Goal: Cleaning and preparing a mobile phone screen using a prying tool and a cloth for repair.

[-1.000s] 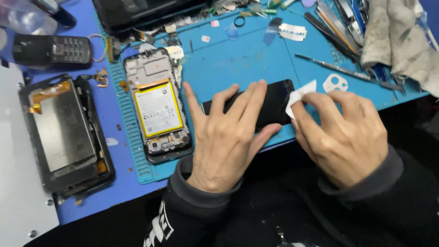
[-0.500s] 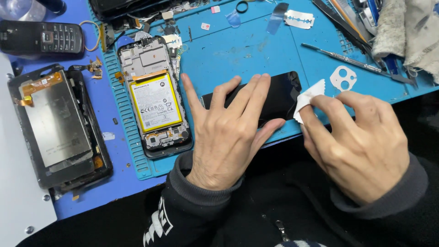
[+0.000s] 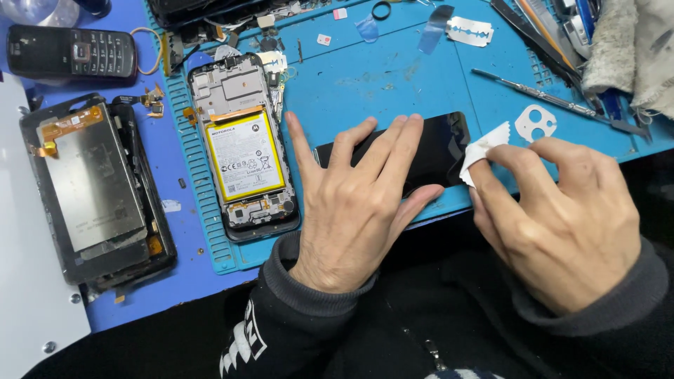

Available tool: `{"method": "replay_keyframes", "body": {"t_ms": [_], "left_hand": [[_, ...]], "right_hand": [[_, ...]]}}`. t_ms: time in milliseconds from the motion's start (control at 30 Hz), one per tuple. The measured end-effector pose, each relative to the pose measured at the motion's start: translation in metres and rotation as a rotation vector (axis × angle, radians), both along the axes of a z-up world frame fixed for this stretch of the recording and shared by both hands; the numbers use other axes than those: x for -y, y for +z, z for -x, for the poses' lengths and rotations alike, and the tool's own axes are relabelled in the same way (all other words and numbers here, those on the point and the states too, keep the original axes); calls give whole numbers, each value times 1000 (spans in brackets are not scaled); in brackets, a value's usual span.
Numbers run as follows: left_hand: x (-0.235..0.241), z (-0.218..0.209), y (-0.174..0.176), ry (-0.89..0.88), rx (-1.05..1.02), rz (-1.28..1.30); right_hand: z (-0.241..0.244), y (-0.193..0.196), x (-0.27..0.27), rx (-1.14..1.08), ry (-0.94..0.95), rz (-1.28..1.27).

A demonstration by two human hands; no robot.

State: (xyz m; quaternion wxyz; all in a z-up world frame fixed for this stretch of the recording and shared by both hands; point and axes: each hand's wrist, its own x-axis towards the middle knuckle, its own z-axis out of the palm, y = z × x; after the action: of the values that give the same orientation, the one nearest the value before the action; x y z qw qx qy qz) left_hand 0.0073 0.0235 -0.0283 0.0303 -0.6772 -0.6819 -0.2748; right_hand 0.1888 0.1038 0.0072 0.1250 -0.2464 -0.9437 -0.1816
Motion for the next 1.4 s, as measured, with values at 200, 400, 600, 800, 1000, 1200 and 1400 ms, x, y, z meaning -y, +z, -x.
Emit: {"method": "replay_keyframes", "body": {"t_ms": [200,400,600,800,1000,1200,1400], "left_hand": [[0,0,1,4,-1,-1],[0,-1,1,1,-2,-3],[0,-1,1,3,-6,-4],[0,0,2,12,3,-9],[3,-3,5,9,0,-18],[4,0,10,26,-5,-67],[4,-1,3,13,32,-62]], "right_hand": [[0,2,1,10,-18,-4],[3,2,-2,4,-9,-27],[15,0,-11,-3,14,-59],[12,2,-7,17,-7,-65],[14,-1,-7,-35,-10,-48],[19,-11,-18,-92,-7,-76],[11,-19,-16,-50,-16,-72]]}}
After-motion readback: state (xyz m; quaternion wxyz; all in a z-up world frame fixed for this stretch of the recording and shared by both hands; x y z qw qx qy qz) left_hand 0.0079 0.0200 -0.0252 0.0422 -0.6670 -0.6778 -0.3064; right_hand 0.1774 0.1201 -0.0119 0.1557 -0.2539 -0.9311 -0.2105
